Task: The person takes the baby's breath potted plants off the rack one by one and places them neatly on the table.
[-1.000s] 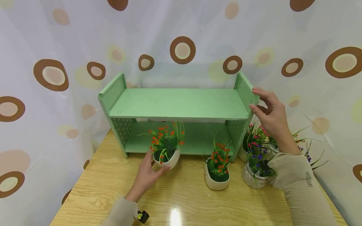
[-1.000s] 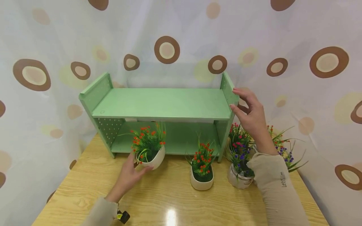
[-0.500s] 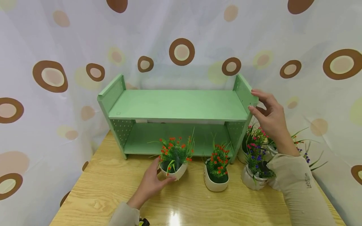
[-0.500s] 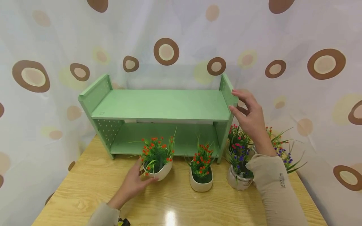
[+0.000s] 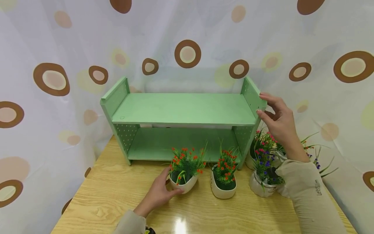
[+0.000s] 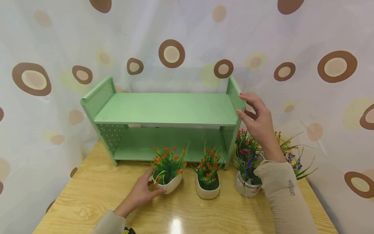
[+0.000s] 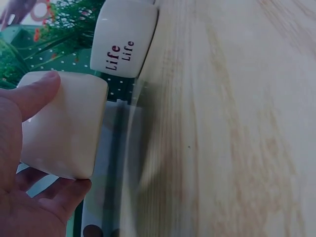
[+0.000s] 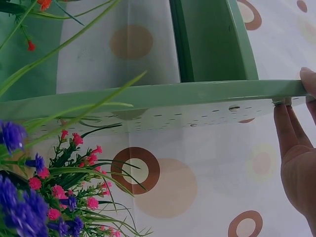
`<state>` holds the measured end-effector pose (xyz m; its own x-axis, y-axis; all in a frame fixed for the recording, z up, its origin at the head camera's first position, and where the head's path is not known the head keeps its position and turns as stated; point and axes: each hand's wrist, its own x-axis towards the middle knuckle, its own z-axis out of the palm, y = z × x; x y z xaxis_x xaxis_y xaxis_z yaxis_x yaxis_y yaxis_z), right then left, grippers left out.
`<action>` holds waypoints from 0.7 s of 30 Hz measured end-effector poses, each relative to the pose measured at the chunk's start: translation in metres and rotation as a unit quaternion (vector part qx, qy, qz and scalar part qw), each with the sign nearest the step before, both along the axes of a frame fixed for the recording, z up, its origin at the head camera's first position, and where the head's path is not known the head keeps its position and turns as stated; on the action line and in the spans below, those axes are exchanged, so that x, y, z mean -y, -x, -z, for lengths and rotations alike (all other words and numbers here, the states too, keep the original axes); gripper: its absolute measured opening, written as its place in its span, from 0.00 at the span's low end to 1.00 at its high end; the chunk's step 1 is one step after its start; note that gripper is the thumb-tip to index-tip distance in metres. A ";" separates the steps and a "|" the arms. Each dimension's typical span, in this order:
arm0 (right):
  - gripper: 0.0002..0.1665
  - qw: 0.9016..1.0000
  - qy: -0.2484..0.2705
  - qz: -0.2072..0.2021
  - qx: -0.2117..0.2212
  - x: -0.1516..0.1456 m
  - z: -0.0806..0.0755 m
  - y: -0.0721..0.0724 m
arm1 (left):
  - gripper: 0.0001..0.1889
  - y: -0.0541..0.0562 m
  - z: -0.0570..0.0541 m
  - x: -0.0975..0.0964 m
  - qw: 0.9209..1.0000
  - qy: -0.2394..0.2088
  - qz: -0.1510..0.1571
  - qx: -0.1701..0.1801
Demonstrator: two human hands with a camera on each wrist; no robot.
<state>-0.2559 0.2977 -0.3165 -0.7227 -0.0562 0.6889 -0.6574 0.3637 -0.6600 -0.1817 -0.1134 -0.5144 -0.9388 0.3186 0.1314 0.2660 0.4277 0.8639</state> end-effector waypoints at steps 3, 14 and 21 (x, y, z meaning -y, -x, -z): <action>0.29 1.000 0.004 -0.004 0.000 0.000 0.000 0.000 | 0.54 0.000 0.003 0.000 1.000 0.006 0.000 0.004; 0.29 1.000 -0.001 0.000 0.003 0.000 0.001 0.001 | 0.51 0.004 0.014 -0.001 0.999 0.022 0.028 0.005; 0.29 1.000 0.009 0.003 0.009 0.001 -0.001 0.000 | 0.53 0.005 0.018 -0.001 0.999 0.037 0.033 0.007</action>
<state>-0.2560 0.2965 -0.3159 -0.7353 -0.0407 0.6765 -0.6434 0.3555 -0.6780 -0.1866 -0.1126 -0.5320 -0.9173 0.3874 0.0923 0.2839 0.4735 0.8338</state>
